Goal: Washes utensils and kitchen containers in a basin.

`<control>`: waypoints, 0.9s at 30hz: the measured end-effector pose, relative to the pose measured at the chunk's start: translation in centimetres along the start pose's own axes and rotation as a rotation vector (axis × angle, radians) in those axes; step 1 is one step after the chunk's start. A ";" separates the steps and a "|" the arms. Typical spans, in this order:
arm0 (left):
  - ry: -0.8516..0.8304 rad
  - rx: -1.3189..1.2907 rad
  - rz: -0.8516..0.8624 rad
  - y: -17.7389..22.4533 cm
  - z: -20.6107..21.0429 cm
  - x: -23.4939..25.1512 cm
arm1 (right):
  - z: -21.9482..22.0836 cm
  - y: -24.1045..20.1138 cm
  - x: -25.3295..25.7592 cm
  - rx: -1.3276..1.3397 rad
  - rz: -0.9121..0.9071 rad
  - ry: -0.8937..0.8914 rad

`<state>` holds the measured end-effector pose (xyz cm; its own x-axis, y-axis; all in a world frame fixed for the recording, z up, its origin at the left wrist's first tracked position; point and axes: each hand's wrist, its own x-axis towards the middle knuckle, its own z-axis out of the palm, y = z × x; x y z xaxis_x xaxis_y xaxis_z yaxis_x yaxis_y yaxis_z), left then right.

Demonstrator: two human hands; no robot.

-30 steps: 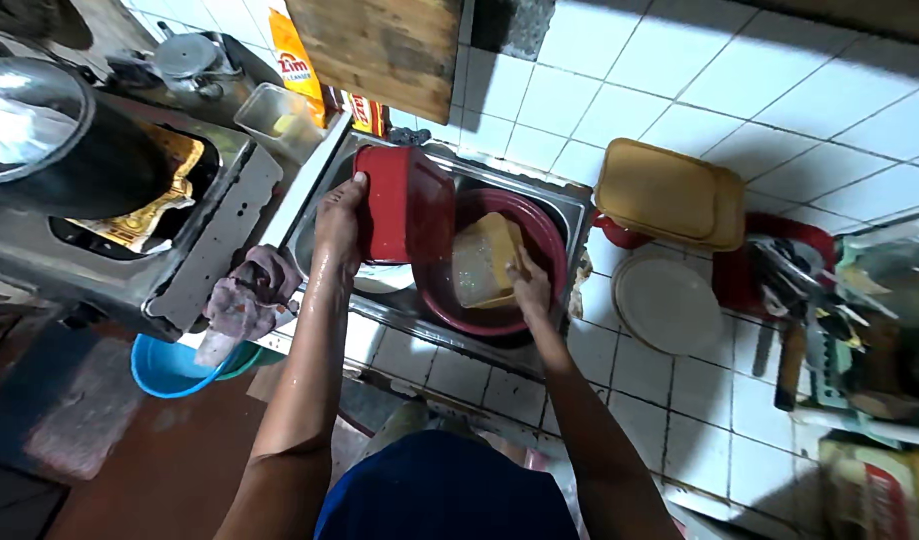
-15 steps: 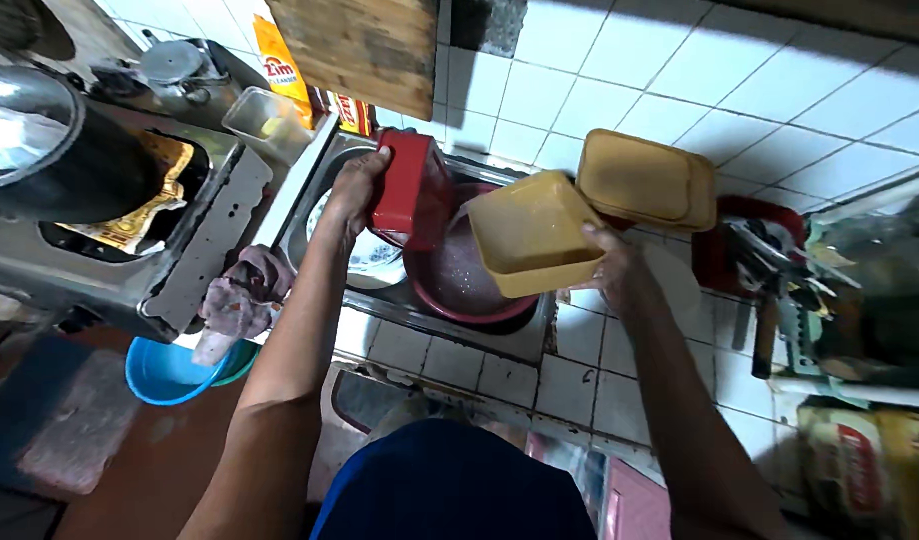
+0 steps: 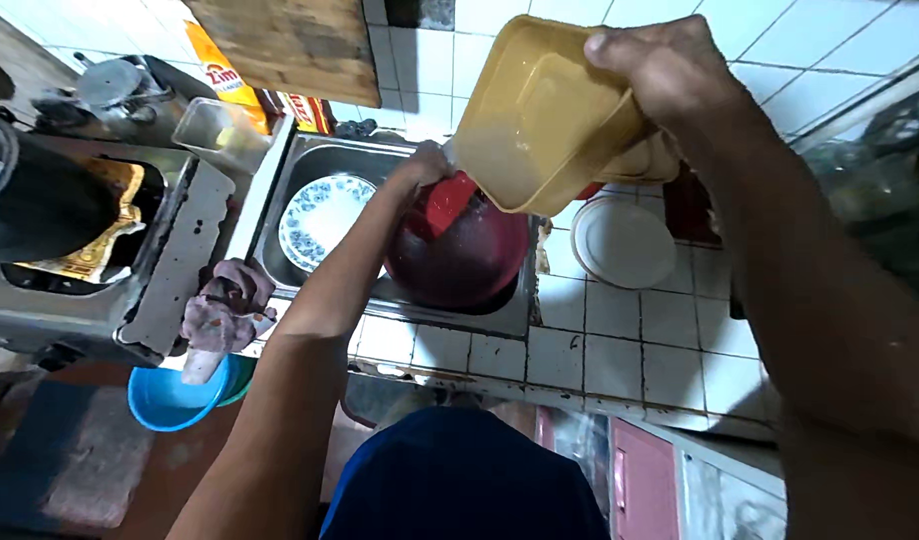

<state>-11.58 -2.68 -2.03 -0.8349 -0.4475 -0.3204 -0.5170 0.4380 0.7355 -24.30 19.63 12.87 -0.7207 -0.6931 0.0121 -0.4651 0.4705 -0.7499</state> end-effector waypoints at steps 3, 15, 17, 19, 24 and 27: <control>0.073 -0.005 0.007 0.1 -0.5 0.7 | -0.4 0.7 0.6 -0.017 0.024 0.007; 0.218 -0.443 -0.079 -4.9 -2.1 2.7 | -1.5 0.7 1.3 0.018 0.130 0.094; 0.193 -0.409 -0.050 -4.1 -1.6 2.8 | -0.7 0.2 1.7 -0.023 0.070 0.097; 0.147 -0.332 0.031 -2.8 -1.1 2.7 | 0.0 0.1 2.4 -0.056 -0.020 0.104; -0.013 -0.044 0.148 -0.3 -0.1 2.0 | 1.9 -1.5 1.5 -0.325 -0.200 0.125; -0.080 0.074 0.270 -0.4 0.4 2.9 | 3.4 -3.0 0.0 -0.512 -0.284 0.131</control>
<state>-13.88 -3.80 -3.46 -0.9548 -0.2455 -0.1675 -0.2843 0.5901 0.7556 -21.20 16.36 12.86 -0.5741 -0.7726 0.2712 -0.8140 0.5026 -0.2914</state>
